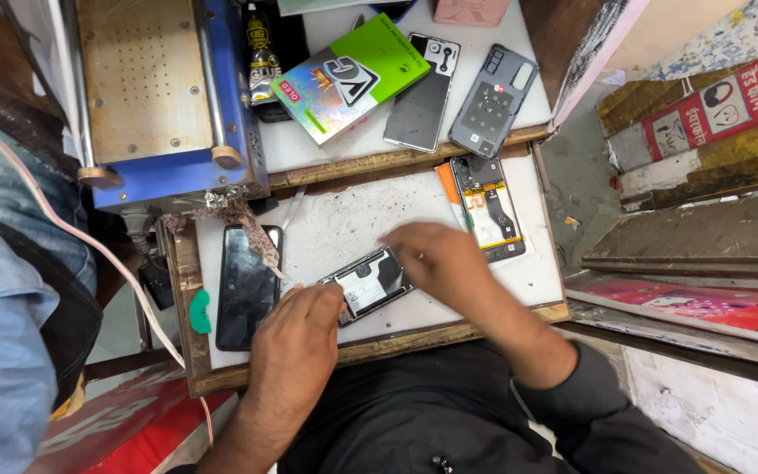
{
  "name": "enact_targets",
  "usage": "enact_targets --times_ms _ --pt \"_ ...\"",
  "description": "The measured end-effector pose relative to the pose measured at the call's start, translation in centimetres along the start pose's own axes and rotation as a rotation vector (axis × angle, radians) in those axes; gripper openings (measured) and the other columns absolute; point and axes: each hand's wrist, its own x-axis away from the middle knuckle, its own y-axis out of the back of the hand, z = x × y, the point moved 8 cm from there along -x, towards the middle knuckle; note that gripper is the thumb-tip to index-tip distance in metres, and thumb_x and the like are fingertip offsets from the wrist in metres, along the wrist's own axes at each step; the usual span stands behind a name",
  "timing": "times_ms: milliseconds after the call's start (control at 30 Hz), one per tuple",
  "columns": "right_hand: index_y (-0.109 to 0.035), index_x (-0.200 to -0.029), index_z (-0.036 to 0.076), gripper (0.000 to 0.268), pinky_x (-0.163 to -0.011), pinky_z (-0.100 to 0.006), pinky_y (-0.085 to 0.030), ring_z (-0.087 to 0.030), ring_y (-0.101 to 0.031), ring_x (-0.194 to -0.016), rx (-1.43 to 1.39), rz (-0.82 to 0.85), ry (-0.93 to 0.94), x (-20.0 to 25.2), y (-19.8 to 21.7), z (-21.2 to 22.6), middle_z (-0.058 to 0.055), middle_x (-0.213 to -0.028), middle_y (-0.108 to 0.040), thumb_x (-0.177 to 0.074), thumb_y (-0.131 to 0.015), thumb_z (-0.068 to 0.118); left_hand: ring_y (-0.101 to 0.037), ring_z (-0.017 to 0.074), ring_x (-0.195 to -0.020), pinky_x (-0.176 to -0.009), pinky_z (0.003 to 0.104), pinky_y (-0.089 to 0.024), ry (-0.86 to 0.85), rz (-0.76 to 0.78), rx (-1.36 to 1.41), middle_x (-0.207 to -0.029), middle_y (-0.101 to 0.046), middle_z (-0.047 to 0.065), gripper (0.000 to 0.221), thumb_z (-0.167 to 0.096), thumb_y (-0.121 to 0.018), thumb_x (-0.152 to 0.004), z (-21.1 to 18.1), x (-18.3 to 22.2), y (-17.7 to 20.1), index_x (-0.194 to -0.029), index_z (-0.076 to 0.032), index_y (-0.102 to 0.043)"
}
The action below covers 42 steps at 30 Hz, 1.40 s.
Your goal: The person works at a cluttered repair bench, using a screwdriver to remove screws from a disassembled smartphone. They handle the phone chassis and internal components, then place a screwdriver and a phone part on the table.
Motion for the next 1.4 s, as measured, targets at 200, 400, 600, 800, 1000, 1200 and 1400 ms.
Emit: enact_targets --times_ms 200,400,600,800,1000,1200,1400 --pt "-0.076 -0.108 0.013 0.019 -0.076 -0.040 -0.059 -0.030 -0.073 -0.088 -0.007 0.080 -0.004 3.1 -4.5 1.7 -0.008 -0.096 -0.076 -0.089 -0.071 0.010 -0.072 0.0304 -0.084 -0.075 0.042 -0.059 0.374 0.423 -0.200 -0.089 -0.074 0.010 0.027 -0.032 -0.068 -0.099 3.6 1.2 -2.5 -0.115 -0.010 -0.065" --pt "-0.077 -0.105 0.012 0.016 -0.069 -0.037 -0.060 -0.026 -0.073 -0.078 0.010 0.067 -0.153 3.2 -3.7 0.2 -0.006 -0.095 -0.077 -0.090 -0.072 0.014 -0.075 0.0272 -0.092 -0.087 0.044 -0.060 -0.076 0.081 0.008 -0.102 -0.077 0.009 0.025 0.000 -0.065 -0.086 0.2 -0.5 -0.1 -0.110 -0.007 -0.065" --pt "-0.079 -0.104 0.014 0.016 -0.070 -0.039 -0.058 -0.027 -0.072 -0.082 0.177 0.034 -0.206 1.0 -2.9 -1.5 -0.006 -0.096 -0.075 -0.090 -0.072 0.018 -0.074 0.0323 -0.097 -0.085 0.041 -0.059 -0.072 0.043 0.081 -0.111 -0.074 0.016 0.027 0.001 -0.064 -0.087 0.7 -0.6 0.9 -0.113 -0.004 -0.065" --pt "-0.076 -0.093 0.011 0.010 -0.074 -0.044 -0.056 -0.031 -0.069 -0.090 0.387 0.067 -0.043 -3.4 -4.5 -2.6 -0.007 -0.095 -0.070 -0.087 -0.072 0.016 -0.070 0.0295 -0.074 -0.072 0.043 -0.057 0.118 0.226 -0.125 -0.080 -0.069 0.010 0.020 -0.017 -0.074 -0.091 1.5 -0.4 -0.4 -0.108 -0.009 -0.066" --pt "-0.069 -0.085 0.007 0.012 -0.064 -0.041 -0.058 -0.028 -0.069 -0.083 0.626 0.208 0.202 -3.6 -6.2 -1.0 -0.008 -0.092 -0.066 -0.073 -0.068 0.006 -0.072 0.0290 -0.082 -0.070 0.041 -0.058 -0.075 0.107 0.005 -0.108 -0.073 0.010 0.035 0.001 -0.064 -0.080 -0.2 0.0 0.8 -0.114 -0.007 -0.065" --pt "-0.068 -0.083 0.008 0.009 -0.059 -0.039 -0.058 -0.026 -0.070 -0.078 0.748 0.300 0.287 -3.8 -8.2 -0.6 -0.008 -0.087 -0.066 -0.075 -0.069 0.011 -0.073 0.0336 -0.090 -0.074 0.041 -0.058 -0.094 0.017 -0.037 -0.112 -0.072 0.016 0.035 0.000 -0.063 -0.081 0.0 0.1 0.7 -0.115 -0.007 -0.065" --pt "-0.069 -0.087 0.010 0.009 -0.059 -0.043 -0.058 -0.029 -0.072 -0.076 0.742 0.376 0.256 -4.7 -8.7 -0.9 -0.011 -0.086 -0.069 -0.080 -0.067 0.016 -0.074 0.0265 -0.080 -0.073 0.040 -0.060 0.314 0.382 -0.131 -0.086 -0.073 0.009 0.029 -0.029 -0.071 -0.098 3.6 0.1 -2.4 -0.117 -0.008 -0.065"
